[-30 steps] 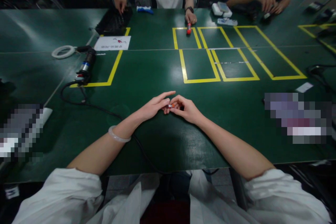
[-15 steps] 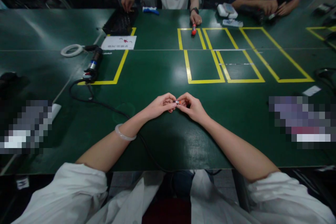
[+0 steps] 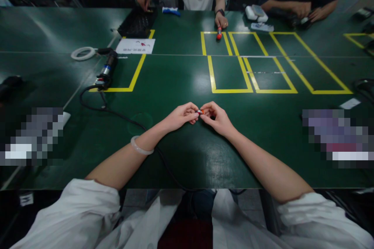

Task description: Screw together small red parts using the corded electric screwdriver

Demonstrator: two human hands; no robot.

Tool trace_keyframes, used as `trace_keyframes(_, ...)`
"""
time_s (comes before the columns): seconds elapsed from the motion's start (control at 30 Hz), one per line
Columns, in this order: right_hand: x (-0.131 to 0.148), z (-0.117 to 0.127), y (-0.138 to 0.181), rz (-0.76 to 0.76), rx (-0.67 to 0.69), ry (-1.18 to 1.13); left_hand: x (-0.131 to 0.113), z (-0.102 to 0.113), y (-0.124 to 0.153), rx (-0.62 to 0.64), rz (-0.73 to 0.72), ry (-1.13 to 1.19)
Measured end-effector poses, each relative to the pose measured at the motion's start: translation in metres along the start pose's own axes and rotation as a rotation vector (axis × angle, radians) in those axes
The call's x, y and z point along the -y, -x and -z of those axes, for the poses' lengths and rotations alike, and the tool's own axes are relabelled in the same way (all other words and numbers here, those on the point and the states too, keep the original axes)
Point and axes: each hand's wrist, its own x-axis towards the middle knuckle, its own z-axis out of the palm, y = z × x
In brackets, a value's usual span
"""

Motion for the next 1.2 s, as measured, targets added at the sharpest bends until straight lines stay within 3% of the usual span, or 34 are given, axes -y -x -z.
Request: trace_keyframes(1.2,-0.0003,-0.0007,-0.0013,0.02,0.035,0.053,-0.0009,0.0005,0.0017,-0.015,-0.018,-0.007)
